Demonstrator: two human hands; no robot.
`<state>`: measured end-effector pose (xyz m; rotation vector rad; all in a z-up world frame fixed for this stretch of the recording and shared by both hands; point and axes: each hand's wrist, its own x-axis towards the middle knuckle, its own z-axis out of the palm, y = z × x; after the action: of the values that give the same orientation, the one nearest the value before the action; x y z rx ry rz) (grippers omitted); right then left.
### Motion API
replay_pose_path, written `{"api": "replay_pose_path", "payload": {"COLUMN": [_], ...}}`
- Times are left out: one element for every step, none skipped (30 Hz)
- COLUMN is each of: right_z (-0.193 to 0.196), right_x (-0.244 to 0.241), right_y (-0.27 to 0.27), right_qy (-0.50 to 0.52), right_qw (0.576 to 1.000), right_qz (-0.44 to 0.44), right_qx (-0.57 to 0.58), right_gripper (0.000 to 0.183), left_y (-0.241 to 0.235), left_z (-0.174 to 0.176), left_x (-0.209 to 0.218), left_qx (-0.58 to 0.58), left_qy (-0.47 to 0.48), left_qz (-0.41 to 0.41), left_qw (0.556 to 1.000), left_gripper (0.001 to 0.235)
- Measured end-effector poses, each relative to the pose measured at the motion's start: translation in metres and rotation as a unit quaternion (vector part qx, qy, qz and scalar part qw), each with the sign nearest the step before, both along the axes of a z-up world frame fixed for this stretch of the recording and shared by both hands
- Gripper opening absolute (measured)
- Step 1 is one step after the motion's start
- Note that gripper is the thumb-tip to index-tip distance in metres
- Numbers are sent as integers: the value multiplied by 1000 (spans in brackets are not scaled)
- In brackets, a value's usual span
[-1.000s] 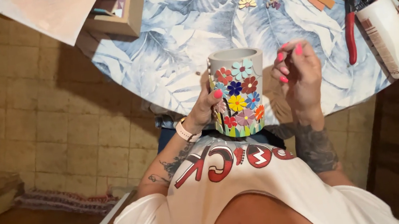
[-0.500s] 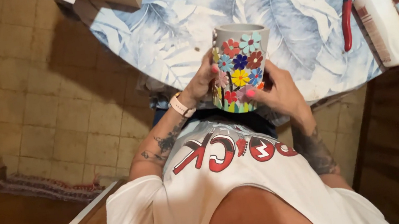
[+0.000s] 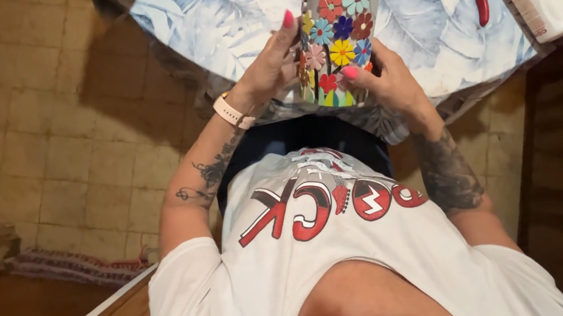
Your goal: Decorating a tumbler by gluing small flower-shaped ornaments onto its surface
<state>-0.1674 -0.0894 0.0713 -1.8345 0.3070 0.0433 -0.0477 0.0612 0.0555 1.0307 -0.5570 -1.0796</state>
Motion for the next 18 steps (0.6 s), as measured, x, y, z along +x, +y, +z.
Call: {"api": "replay_pose_path", "payload": {"right_z": [-4, -4, -3, -2, 4, 9, 12, 13, 14, 14, 12, 9, 7, 11, 14, 18, 19, 21], "right_x": [0, -3, -5, -6, -7, -7, -10, -10, -9, -9, -8, -6, -4, 0, 4, 8, 17, 26], "right_y": [-5, -6, -7, -9, -8, -7, -5, -4, -4, -3, -4, -5, -5, -4, -3, -2, -6, -9], "right_qy": [4, 2, -15, -33, -37, -12, 19, 19, -1, -22, -24, -32, -39, -41, -31, -20, -22, -36], "right_qw": [999, 999, 998, 998, 998, 996, 991, 991, 993, 994, 994, 995, 996, 996, 996, 996, 995, 994], "right_qz": [43, 44, 52, 59, 57, 72, 87, 84, 77, 70, 69, 65, 63, 64, 56, 47, 49, 57], "right_qx": [-15, -17, -10, -4, -6, -56, -101, -99, -88, -78, -78, -65, -52, -53, -65, -78, -81, -84], "right_gripper": [71, 71, 74, 81, 81, 94, 107, 107, 97, 87, 87, 85, 83, 83, 80, 78, 78, 77], "left_y": [4, 5, 6, 7, 6, 5, 6, 5, 5, 4, 1, -1, -3, -7, -11, -15, -16, -18], "left_z": [8, 12, 17, 22, 20, 19, 15, 17, 19, 21, 17, 13, 10, 9, 9, 8, 11, 15], "left_x": [-4, -8, -12, -15, -14, -13, -14, -15, -16, -16, -16, -16, -16, -13, -10, -6, 1, 9], "left_qx": [45, 44, 46, 49, 47, 51, 59, 61, 35, 9, 8, -12, -33, -34, 5, 43, 40, 40], "left_qy": [13, 11, -3, -17, -22, -30, -33, -33, -67, -101, -103, -78, -53, -54, -40, -25, -26, -56], "left_qz": [11, 13, 19, 25, 23, 25, 27, 23, 6, -11, -11, 4, 21, 23, 40, 57, 59, 64], "left_qw": [999, 999, 999, 998, 998, 998, 997, 997, 997, 995, 995, 997, 998, 998, 998, 997, 997, 996], "left_gripper": [91, 91, 98, 106, 106, 108, 110, 110, 105, 102, 102, 87, 72, 72, 73, 73, 73, 69]}}
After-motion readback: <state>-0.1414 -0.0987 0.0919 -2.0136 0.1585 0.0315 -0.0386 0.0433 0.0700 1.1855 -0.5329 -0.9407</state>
